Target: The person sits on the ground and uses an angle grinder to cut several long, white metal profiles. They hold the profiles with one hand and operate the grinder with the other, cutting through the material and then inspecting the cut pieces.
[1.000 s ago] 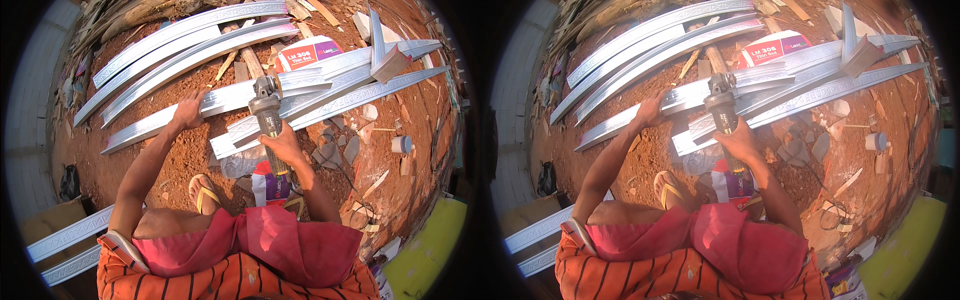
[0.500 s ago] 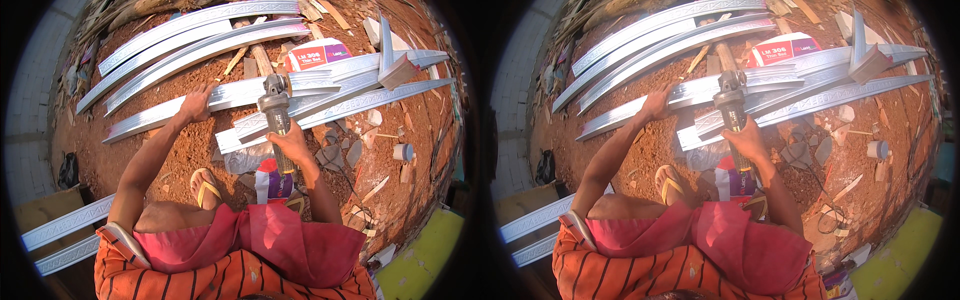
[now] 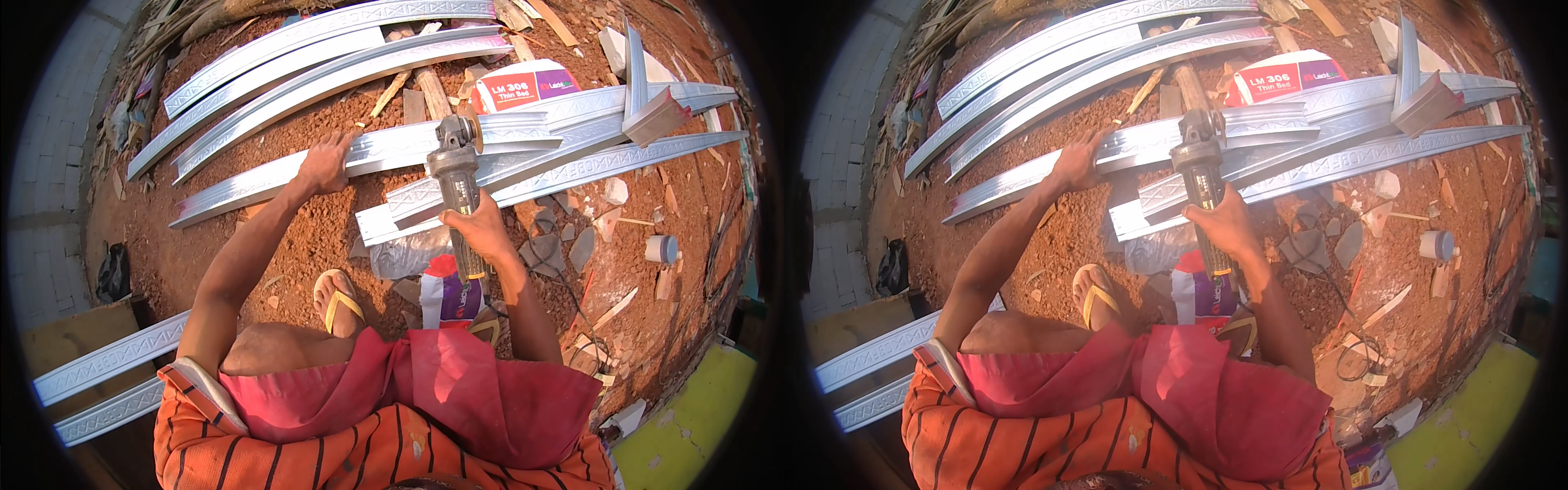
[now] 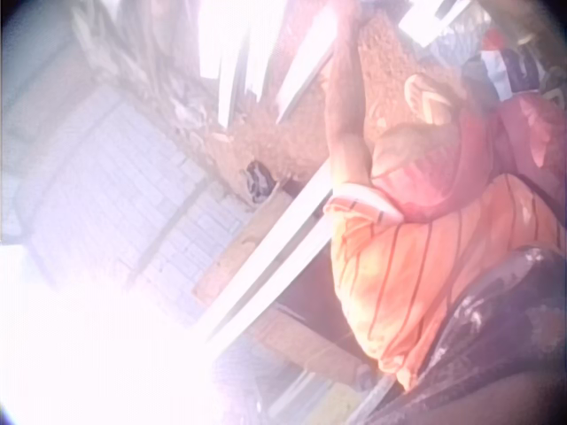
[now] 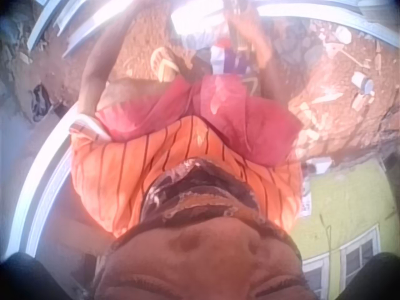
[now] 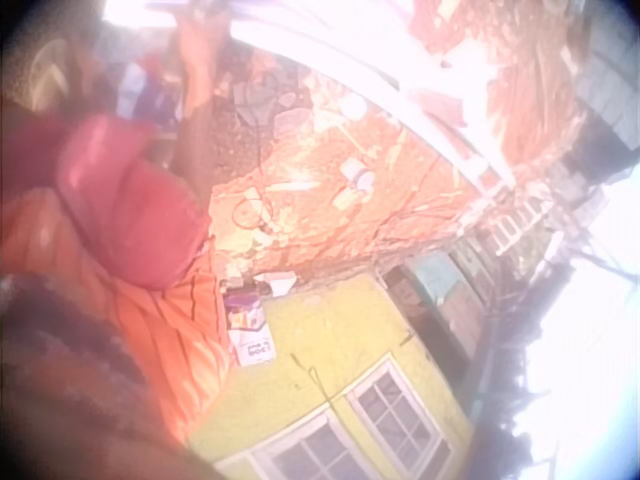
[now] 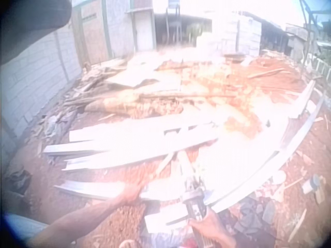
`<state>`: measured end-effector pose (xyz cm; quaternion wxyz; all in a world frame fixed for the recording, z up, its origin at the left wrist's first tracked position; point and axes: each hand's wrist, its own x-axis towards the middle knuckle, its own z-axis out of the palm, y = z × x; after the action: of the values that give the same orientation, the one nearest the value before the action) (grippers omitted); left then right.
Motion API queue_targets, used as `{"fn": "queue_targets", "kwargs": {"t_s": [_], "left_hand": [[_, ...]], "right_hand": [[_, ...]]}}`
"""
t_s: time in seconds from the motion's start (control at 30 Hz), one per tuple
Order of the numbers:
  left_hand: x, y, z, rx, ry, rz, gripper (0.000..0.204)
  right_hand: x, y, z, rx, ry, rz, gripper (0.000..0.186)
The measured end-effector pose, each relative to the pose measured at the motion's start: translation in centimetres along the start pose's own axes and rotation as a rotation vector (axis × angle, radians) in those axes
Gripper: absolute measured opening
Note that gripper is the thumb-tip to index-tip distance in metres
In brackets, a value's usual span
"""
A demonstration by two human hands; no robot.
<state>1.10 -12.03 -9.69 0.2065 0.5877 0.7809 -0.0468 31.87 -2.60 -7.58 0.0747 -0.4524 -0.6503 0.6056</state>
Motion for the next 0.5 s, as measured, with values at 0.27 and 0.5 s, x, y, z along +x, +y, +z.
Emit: {"fn": "queue_targets", "kwargs": {"t_s": [0.27,0.5], "left_hand": [[0.9,-2.1,2.7,0.095,0.128,0.051,0.101],[0.6,-0.7,0.7,0.02,0.001,0.016,0.095]], "right_hand": [[-0.2,-0.4,0.0,0.007,-0.006,-0.003,0.06],[-0.2,-0.1,0.0,0.007,0.0,-0.007,0.06]]}}
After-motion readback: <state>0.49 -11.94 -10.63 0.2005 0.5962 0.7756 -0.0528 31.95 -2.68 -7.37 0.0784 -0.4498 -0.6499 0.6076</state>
